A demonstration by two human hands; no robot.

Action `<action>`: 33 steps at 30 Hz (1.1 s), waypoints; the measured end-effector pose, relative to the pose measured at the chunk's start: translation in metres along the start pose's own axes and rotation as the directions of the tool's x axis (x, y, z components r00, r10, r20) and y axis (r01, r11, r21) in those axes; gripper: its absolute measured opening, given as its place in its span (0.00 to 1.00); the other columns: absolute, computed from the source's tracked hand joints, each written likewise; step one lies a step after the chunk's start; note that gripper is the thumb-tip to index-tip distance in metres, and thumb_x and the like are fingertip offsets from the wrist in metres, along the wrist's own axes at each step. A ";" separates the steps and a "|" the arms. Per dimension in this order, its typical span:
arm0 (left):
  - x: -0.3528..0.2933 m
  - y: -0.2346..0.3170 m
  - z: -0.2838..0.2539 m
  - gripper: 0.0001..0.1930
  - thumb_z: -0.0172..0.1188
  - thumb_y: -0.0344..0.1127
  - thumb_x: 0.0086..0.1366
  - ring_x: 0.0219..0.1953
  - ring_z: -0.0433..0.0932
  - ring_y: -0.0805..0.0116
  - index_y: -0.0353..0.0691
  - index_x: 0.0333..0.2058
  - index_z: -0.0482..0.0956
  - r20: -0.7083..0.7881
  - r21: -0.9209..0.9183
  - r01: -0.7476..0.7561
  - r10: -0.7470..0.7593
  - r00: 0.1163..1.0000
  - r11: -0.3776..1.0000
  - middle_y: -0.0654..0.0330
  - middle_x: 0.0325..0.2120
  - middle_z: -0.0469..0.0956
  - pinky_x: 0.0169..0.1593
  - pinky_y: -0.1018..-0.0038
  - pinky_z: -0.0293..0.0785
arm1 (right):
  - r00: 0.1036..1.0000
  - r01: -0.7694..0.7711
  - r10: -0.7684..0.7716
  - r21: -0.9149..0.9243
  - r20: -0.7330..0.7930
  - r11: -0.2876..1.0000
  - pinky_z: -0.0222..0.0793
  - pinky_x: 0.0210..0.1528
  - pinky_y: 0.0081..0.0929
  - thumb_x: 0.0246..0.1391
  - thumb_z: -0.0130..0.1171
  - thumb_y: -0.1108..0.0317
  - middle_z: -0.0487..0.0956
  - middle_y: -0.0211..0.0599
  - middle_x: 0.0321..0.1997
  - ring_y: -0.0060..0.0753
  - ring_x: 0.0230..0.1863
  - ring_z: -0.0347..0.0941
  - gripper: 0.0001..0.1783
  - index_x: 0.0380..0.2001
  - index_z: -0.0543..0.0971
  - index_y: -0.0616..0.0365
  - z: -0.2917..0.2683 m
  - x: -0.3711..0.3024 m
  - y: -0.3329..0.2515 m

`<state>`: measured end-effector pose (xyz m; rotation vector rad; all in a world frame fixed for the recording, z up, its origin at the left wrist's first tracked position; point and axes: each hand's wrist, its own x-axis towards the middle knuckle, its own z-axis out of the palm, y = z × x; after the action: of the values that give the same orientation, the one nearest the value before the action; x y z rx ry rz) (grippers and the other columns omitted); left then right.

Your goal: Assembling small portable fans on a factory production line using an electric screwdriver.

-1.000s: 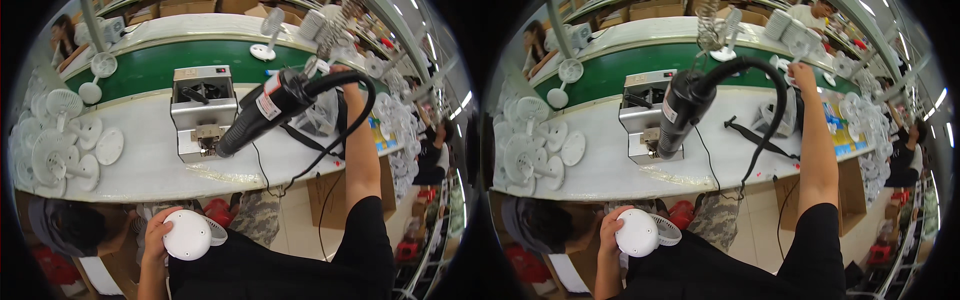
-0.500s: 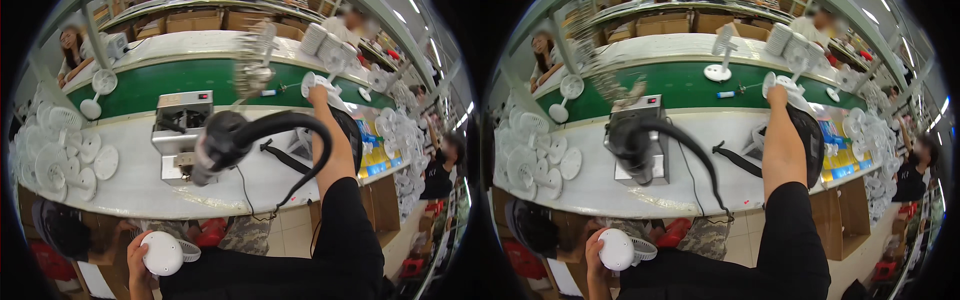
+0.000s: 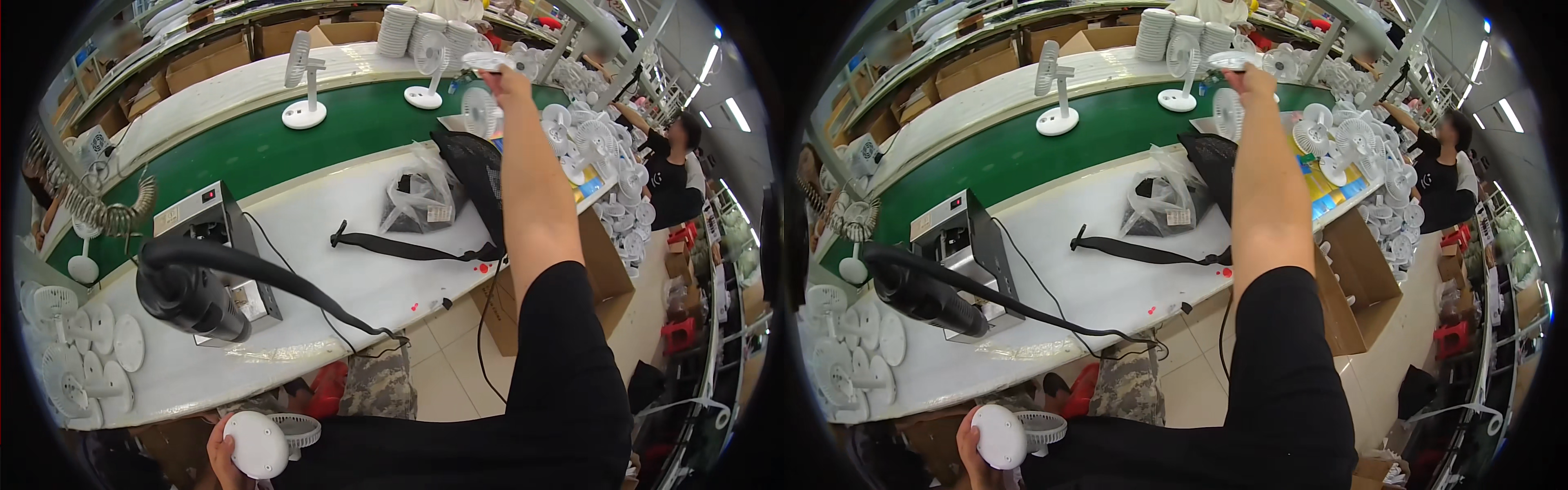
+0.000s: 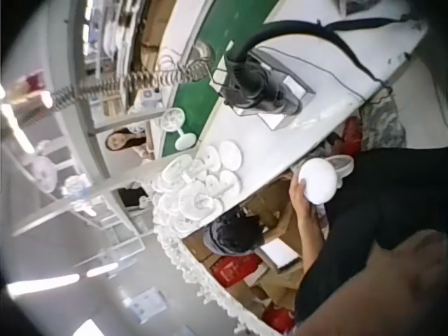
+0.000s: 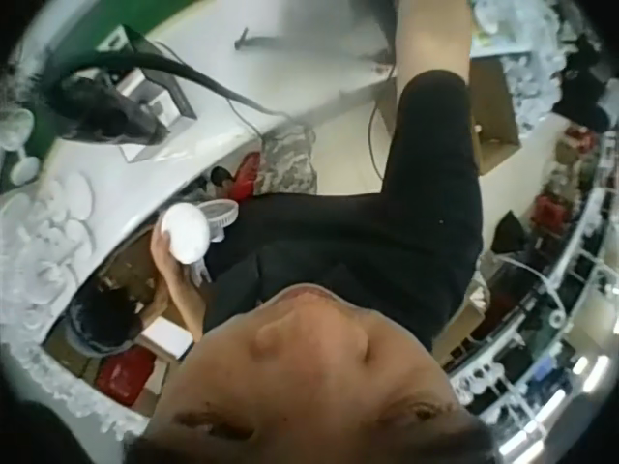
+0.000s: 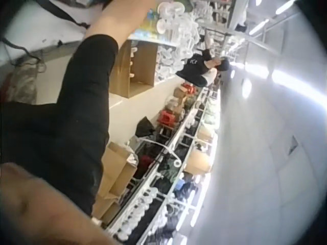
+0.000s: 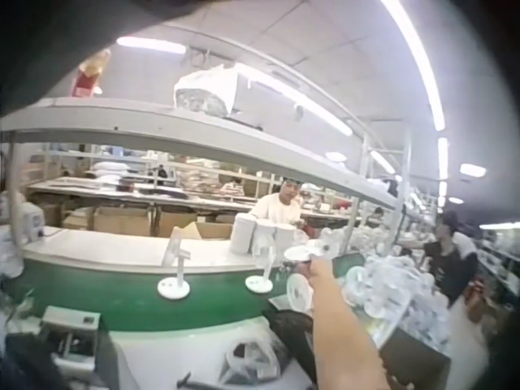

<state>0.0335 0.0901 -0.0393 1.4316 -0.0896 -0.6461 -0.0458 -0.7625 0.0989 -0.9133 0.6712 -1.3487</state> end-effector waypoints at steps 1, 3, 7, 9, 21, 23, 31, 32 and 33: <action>-0.002 0.001 -0.003 0.29 0.49 0.41 0.58 0.42 0.78 0.55 0.26 0.55 0.68 0.004 0.000 0.005 -0.005 1.000 1.000 0.41 0.45 0.76 0.47 0.68 0.75 | 1.000 0.007 -0.007 -0.008 -0.021 1.000 0.81 0.22 0.24 0.57 0.51 0.78 0.81 0.58 0.31 0.45 0.25 0.81 0.12 0.41 0.69 0.77 -0.013 0.003 -0.014; 0.000 -0.001 -0.008 0.29 0.49 0.41 0.59 0.43 0.78 0.55 0.26 0.56 0.67 0.025 -0.005 0.014 -0.014 1.000 1.000 0.41 0.46 0.76 0.47 0.68 0.75 | 0.997 0.049 -0.050 -0.014 -0.061 0.999 0.80 0.22 0.24 0.58 0.51 0.77 0.81 0.58 0.31 0.45 0.25 0.81 0.12 0.41 0.69 0.77 -0.050 0.013 -0.042; 0.003 -0.001 -0.005 0.30 0.49 0.41 0.60 0.46 0.77 0.55 0.27 0.57 0.66 0.035 -0.008 -0.007 0.008 0.999 1.000 0.41 0.48 0.74 0.48 0.68 0.75 | 0.984 0.100 -0.112 -0.091 -0.139 0.991 0.81 0.22 0.23 0.58 0.52 0.76 0.81 0.59 0.30 0.45 0.24 0.81 0.12 0.42 0.69 0.77 -0.087 -0.014 -0.070; 0.002 -0.001 -0.004 0.30 0.50 0.41 0.60 0.48 0.76 0.54 0.27 0.58 0.65 0.032 -0.005 -0.031 0.031 0.999 1.000 0.41 0.50 0.73 0.49 0.67 0.75 | 0.974 0.107 -0.137 -0.165 -0.182 0.980 0.81 0.23 0.23 0.58 0.52 0.76 0.81 0.59 0.30 0.45 0.24 0.81 0.13 0.43 0.69 0.76 -0.103 -0.037 -0.082; 0.011 -0.031 -0.029 0.31 0.52 0.44 0.66 0.50 0.75 0.48 0.31 0.62 0.62 0.134 -0.075 -0.079 0.089 0.987 0.994 0.40 0.55 0.69 0.52 0.61 0.74 | 0.914 0.042 -0.336 -0.772 -0.227 0.635 0.73 0.22 0.20 0.54 0.56 0.66 0.81 0.42 0.22 0.32 0.21 0.80 0.13 0.33 0.80 0.69 -0.211 -0.013 -0.024; 0.012 -0.032 -0.028 0.31 0.51 0.44 0.66 0.50 0.75 0.48 0.30 0.62 0.61 0.155 -0.075 -0.074 0.085 0.984 0.994 0.39 0.56 0.69 0.52 0.61 0.74 | 0.909 -0.022 -0.383 -0.939 -0.161 0.343 0.71 0.22 0.21 0.53 0.57 0.64 0.81 0.39 0.20 0.30 0.19 0.79 0.14 0.32 0.82 0.67 -0.220 -0.004 -0.011; 0.007 -0.046 -0.026 0.32 0.52 0.43 0.63 0.50 0.75 0.49 0.28 0.61 0.61 0.061 -0.083 -0.091 0.096 0.994 0.992 0.40 0.54 0.70 0.52 0.62 0.74 | 0.952 -0.143 -0.205 -0.921 -0.229 0.363 0.74 0.32 0.34 0.53 0.54 0.58 0.83 0.41 0.26 0.38 0.26 0.80 0.18 0.34 0.84 0.60 -0.196 -0.047 0.011; 0.002 -0.036 -0.012 0.31 0.52 0.41 0.61 0.49 0.75 0.51 0.28 0.59 0.64 0.033 -0.087 -0.071 0.075 0.997 0.994 0.41 0.53 0.71 0.52 0.64 0.73 | 0.959 -0.128 -0.193 -0.923 -0.209 0.362 0.74 0.32 0.34 0.53 0.54 0.58 0.83 0.41 0.26 0.38 0.26 0.80 0.18 0.34 0.84 0.60 -0.172 -0.057 0.013; -0.001 -0.026 0.004 0.30 0.52 0.39 0.59 0.49 0.75 0.53 0.27 0.58 0.66 0.000 -0.099 -0.057 0.057 0.998 0.993 0.41 0.51 0.72 0.53 0.66 0.72 | 0.947 -0.019 -0.283 -0.908 -0.150 0.418 0.74 0.32 0.33 0.53 0.53 0.58 0.83 0.41 0.26 0.38 0.27 0.79 0.18 0.34 0.84 0.61 -0.162 -0.073 -0.006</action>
<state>0.0217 0.0865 -0.0623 1.3279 -0.0987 -0.5975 -0.1960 -0.7164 0.0148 -1.6851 1.7008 -1.2145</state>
